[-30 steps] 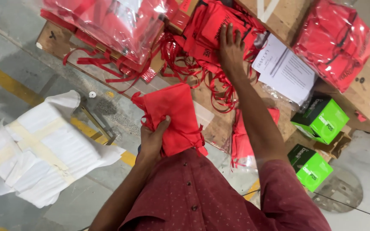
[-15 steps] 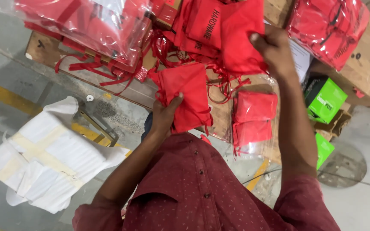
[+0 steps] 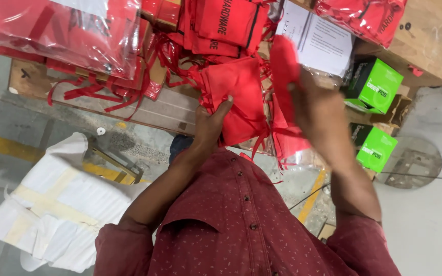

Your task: Packing red cloth bags into plastic protective sleeves and organizing them.

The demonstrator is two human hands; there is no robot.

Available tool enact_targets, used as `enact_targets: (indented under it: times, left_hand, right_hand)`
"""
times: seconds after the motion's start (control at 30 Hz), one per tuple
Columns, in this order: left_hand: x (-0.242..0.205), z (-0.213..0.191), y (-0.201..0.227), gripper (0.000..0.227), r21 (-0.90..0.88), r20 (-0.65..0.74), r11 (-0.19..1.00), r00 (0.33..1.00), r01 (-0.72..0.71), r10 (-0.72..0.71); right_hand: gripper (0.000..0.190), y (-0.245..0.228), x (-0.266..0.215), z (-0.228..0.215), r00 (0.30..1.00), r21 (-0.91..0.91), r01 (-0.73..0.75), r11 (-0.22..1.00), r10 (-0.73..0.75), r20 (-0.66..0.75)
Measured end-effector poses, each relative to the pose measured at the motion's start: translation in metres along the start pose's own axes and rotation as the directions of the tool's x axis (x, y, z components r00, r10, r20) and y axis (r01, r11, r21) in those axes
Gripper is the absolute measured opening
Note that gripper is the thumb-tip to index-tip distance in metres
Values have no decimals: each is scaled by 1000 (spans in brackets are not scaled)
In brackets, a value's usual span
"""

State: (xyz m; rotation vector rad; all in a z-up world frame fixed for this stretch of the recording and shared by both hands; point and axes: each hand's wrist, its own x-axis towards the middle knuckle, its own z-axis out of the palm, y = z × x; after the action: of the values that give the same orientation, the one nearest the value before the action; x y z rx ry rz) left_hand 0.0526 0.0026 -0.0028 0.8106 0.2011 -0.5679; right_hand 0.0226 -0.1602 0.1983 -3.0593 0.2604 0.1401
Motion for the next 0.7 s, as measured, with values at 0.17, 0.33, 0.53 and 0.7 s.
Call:
enact_targets:
  times: [0.17, 0.33, 0.53, 0.7]
  left_hand:
    - [6, -1, -45, 16, -14, 40, 1000, 999, -14, 15]
    - [0, 1, -32, 19, -28, 22, 998, 998, 59, -59]
    - [-13, 14, 9, 35, -507, 332, 787, 922, 353, -199]
    - [-5, 26, 9, 38, -176, 280, 983, 960, 53, -1]
  right_hand:
    - [70, -34, -17, 78, 961, -185, 277, 943, -268, 69]
    - [62, -70, -16, 56, 979, -56, 184, 981, -178, 101]
    - [71, -70, -20, 46, 984, -42, 161, 986, -164, -71]
    - [31, -23, -58, 52, 943, 596, 46, 802, 162, -291]
